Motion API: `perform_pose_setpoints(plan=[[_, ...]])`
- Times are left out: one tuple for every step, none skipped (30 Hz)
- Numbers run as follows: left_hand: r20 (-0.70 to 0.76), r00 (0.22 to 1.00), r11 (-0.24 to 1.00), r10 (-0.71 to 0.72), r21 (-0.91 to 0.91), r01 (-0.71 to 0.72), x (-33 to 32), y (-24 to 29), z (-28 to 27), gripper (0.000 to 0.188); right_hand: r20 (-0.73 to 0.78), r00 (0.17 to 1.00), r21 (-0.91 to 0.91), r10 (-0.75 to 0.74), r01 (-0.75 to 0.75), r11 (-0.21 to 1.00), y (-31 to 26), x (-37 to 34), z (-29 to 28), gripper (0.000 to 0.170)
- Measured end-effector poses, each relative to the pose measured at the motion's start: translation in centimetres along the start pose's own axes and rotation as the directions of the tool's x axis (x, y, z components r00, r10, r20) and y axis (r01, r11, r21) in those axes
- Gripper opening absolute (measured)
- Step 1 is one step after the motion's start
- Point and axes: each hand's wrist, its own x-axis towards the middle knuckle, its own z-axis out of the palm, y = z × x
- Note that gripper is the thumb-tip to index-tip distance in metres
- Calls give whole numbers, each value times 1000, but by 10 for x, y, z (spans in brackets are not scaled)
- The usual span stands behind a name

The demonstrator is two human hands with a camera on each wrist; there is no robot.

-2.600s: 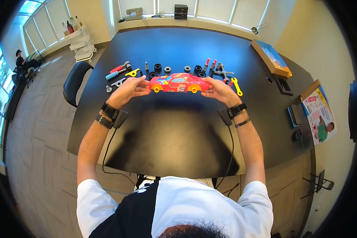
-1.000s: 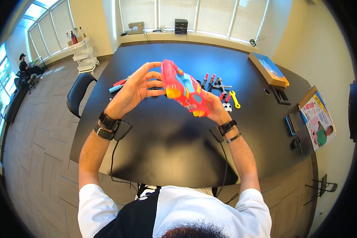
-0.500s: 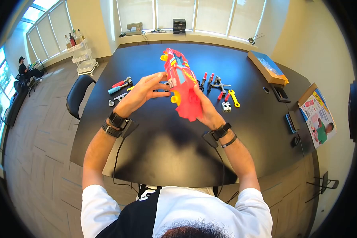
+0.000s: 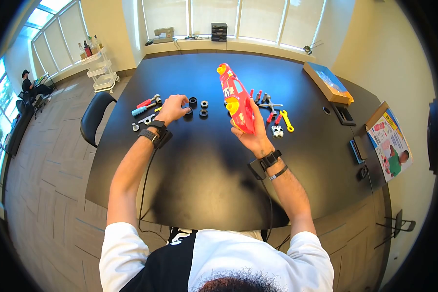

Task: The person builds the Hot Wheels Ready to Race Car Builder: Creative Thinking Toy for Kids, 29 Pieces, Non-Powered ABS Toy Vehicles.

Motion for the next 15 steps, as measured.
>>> perform_pose_setpoints(plan=[[9, 1000, 1000, -13, 15, 13, 2, -3, 6, 44, -2, 1000, 1, -1, 1, 1000, -1, 1, -5, 52], [13, 1000, 1000, -13, 15, 12, 4, -6, 14, 44, 45, 999, -11, 3, -2, 1000, -3, 3, -10, 50], [-12, 1000, 995, 4, 97, -3, 6, -7, 22, 43, 92, 996, -24, 8, -6, 1000, -3, 4, -16, 49], [-36, 999, 984, 23, 177, -16, 5, -3, 25, 43, 89, 996, -22, 10, -8, 1000, -2, 2, -14, 49], [-33, 999, 984, 21, 175, -15, 5, 1, 26, 43, 28, 1000, -28, 4, -3, 1000, -2, 1, -11, 50], [50, 996, 986, -76, 151, 67, 7, 6, 27, 42, -32, 999, -36, -2, 1, 999, -2, 0, -9, 50], [134, 977, 979, -169, 135, 151, 6, 12, 25, 41, -34, 999, -35, -2, 1, 999, -2, 0, -11, 50], [135, 977, 980, -168, 134, 150, 9, 2, 36, 41, 17, 1000, -10, 5, -5, 1000, -2, 2, -15, 50], [116, 987, 977, -113, 193, 89, 11, -8, 47, 40, 69, 998, 14, 9, -10, 1000, -2, 3, -18, 50], [100, 993, 967, -55, 253, 29, 10, -9, 48, 40, 68, 998, 15, 6, -7, 1000, -2, 4, -20, 50], [86, 996, 961, -30, 276, 5, 10, -11, 49, 40, 94, 996, 18, 10, -12, 1000, -1, 4, -22, 51], [84, 996, 961, -23, 277, -1, 11, -12, 50, 40, 121, 993, 19, 12, -15, 1000, -3, 4, -24, 51], [4, 1000, 980, 6, 200, -7, 9, -7, 44, 40, 120, 993, 19, 5, -7, 1000, -4, 3, -24, 51], [-76, 997, 992, 27, 124, -17, 7, -1, 39, 40, 88, 996, -2, -1, 1, 1000, -4, 1, -25, 51], [-215, 964, 984, 154, 125, -129, 8, 4, 33, 42, 57, 998, -22, -4, 5, 1000, -3, 0, -24, 51]])
